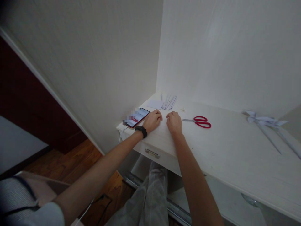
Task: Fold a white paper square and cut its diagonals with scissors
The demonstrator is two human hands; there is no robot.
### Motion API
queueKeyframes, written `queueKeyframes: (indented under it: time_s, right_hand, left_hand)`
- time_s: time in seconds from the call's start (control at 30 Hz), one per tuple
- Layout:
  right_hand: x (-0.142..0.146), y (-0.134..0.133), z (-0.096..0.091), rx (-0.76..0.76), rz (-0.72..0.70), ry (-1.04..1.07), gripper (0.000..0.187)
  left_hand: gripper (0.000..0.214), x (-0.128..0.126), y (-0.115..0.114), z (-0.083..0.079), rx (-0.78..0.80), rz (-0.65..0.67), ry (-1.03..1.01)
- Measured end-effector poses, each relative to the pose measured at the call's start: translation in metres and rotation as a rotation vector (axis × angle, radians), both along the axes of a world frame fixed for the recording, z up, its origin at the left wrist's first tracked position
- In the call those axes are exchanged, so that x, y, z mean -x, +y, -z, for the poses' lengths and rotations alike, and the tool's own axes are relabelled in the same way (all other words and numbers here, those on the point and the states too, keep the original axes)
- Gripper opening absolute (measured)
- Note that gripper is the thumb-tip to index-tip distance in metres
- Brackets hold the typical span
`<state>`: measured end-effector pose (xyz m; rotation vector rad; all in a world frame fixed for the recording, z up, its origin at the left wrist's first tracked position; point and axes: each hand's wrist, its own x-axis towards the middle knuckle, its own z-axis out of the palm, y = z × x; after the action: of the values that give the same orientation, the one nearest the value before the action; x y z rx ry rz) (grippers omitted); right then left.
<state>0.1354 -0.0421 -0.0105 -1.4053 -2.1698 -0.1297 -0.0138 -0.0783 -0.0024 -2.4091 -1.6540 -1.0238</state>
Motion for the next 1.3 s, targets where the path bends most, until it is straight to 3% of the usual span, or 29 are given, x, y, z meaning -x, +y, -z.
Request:
queueKeyframes:
  time_s: [1.3]
  right_hand:
    - [0.0004,-0.0031,-0.0043,0.029,-0.001,-0.035,0.031]
  left_hand:
    - [0.028,-0.0006,0.0011,0.0004,-0.010,0.003,-0.063]
